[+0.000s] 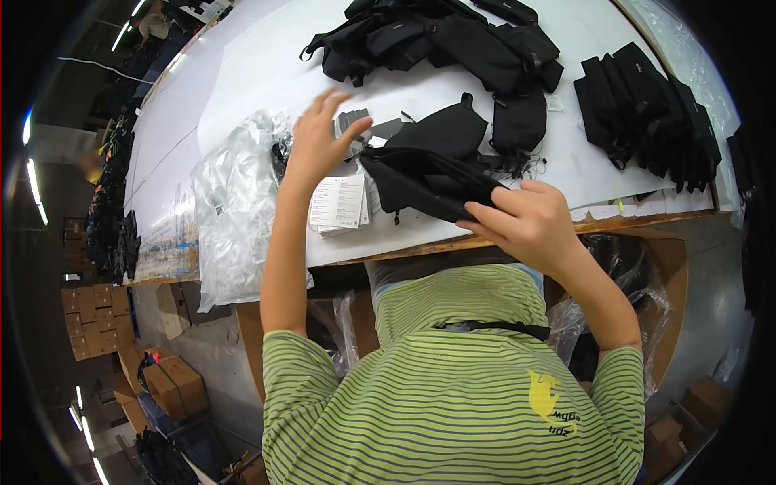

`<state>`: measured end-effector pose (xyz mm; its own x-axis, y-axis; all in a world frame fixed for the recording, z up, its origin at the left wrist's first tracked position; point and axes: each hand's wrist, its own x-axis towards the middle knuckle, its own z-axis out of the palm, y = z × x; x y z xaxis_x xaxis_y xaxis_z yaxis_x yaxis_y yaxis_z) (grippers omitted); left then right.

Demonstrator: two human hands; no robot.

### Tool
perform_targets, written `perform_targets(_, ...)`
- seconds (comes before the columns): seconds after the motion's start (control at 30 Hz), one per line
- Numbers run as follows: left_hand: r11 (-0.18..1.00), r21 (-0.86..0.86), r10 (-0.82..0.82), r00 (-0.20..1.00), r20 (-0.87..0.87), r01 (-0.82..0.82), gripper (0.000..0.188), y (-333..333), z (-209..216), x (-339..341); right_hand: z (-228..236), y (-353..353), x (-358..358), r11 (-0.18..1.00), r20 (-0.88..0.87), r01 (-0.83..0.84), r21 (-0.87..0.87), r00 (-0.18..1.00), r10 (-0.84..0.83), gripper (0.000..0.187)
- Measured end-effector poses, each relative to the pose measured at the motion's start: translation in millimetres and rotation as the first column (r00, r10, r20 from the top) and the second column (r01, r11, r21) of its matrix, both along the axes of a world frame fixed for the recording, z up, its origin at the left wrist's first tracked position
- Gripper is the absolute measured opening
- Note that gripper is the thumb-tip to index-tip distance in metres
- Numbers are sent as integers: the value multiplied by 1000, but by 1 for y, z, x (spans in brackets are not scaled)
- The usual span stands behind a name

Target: The recorder is attaching tags and inserting booklets into black pouches at a packing station.

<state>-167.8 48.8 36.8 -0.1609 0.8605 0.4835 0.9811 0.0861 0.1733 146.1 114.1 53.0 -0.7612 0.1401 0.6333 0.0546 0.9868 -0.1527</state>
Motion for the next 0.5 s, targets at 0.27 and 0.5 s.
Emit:
perform_targets(0.27, 759, 648, -635, -303, 711, -71, 83, -40, -46, 130, 13, -6, -13, 998, -285, -24, -57, 959, 7, 32)
perform_targets(0.5, 854, 360, -500, -400, 768, -376, 51, -34, -44, 157, -14, -37, -20, 458, -312, -145, -877, 897, -313, 13)
